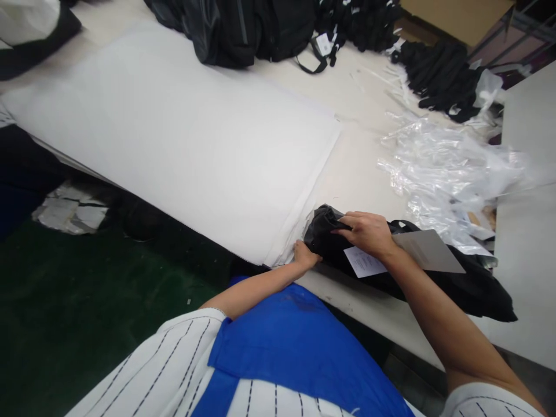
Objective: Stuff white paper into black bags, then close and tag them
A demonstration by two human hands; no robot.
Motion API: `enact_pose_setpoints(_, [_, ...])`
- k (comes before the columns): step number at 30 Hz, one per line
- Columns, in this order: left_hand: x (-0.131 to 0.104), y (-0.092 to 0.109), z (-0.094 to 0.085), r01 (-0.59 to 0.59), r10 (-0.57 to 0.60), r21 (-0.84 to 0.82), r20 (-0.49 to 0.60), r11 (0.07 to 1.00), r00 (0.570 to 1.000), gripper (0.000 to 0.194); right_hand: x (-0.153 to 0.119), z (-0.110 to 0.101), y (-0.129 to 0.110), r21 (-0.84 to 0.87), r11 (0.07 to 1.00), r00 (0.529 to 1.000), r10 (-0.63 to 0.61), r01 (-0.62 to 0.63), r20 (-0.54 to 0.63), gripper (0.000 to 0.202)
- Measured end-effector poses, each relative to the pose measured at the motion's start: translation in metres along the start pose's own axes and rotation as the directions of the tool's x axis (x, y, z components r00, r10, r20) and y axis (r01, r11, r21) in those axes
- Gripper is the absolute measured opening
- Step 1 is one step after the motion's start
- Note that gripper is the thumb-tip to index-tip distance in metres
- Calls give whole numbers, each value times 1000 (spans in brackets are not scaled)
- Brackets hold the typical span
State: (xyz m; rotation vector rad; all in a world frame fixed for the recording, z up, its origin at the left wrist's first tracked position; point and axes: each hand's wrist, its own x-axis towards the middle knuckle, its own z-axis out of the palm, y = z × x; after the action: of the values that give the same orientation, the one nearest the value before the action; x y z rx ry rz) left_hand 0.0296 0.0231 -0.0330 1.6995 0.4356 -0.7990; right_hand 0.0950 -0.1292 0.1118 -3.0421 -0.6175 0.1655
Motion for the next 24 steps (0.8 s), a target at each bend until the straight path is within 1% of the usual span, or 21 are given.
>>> enact_pose_setpoints(1, [4,-1,-3,-23,26,60,-47,998,999,77,-1,2,3,33,999,1000,-13,14,-6,28])
enact_pose_setpoints(2, [9,-2,-6,-48,59,124,-81,991,995,77,-2,4,7,70,997,1000,-26,27,-13,28])
enact_pose_setpoints(4, [19,-6,-12,-105,129,239,-90,965,988,65,-3,6,15,160,986,999,-48,51,-21,27])
enact_pose_setpoints(5, [24,-8,-16,-128,152,270,-67,954,986,57,-3,7,20,216,975,998,-53,57,-24,28])
enact_pose_setpoints(7, [33,-12,-24,-162,169,279,1,947,986,47,-1,7,32,352,935,998,-51,55,-20,34])
enact_pose_setpoints(11, [42,-14,-34,-242,216,312,114,919,970,36,17,12,65,618,787,999,-28,-6,45,46])
enact_pose_setpoints(13, [40,-11,-36,-286,259,336,125,897,958,30,27,17,78,700,712,996,-12,-55,90,49])
enact_pose_setpoints(15, [35,-5,-36,-329,309,355,112,875,944,26,34,23,84,744,660,992,9,-103,129,51])
enact_pose_setpoints(16, [33,-2,-36,-348,334,361,104,865,937,27,35,25,85,753,647,990,20,-120,141,52])
enact_pose_setpoints(18, [28,4,-37,-389,382,374,96,842,919,34,32,29,85,749,650,989,31,-128,143,51])
enact_pose_setpoints(20, [27,7,-38,-423,411,363,116,830,904,50,26,34,82,721,686,993,22,-102,119,48])
enact_pose_setpoints(21, [28,6,-39,-433,411,340,139,835,901,62,22,37,81,698,711,994,13,-86,109,46])
enact_pose_setpoints(22, [31,5,-40,-429,392,282,179,858,902,71,19,41,80,679,731,996,4,-66,92,45])
enact_pose_setpoints(23, [34,3,-41,-416,368,231,224,880,902,75,16,46,80,664,746,998,-3,-42,66,44])
enact_pose_setpoints(24, [38,0,-42,-405,348,203,266,891,899,74,13,53,80,654,757,1000,6,-13,13,44])
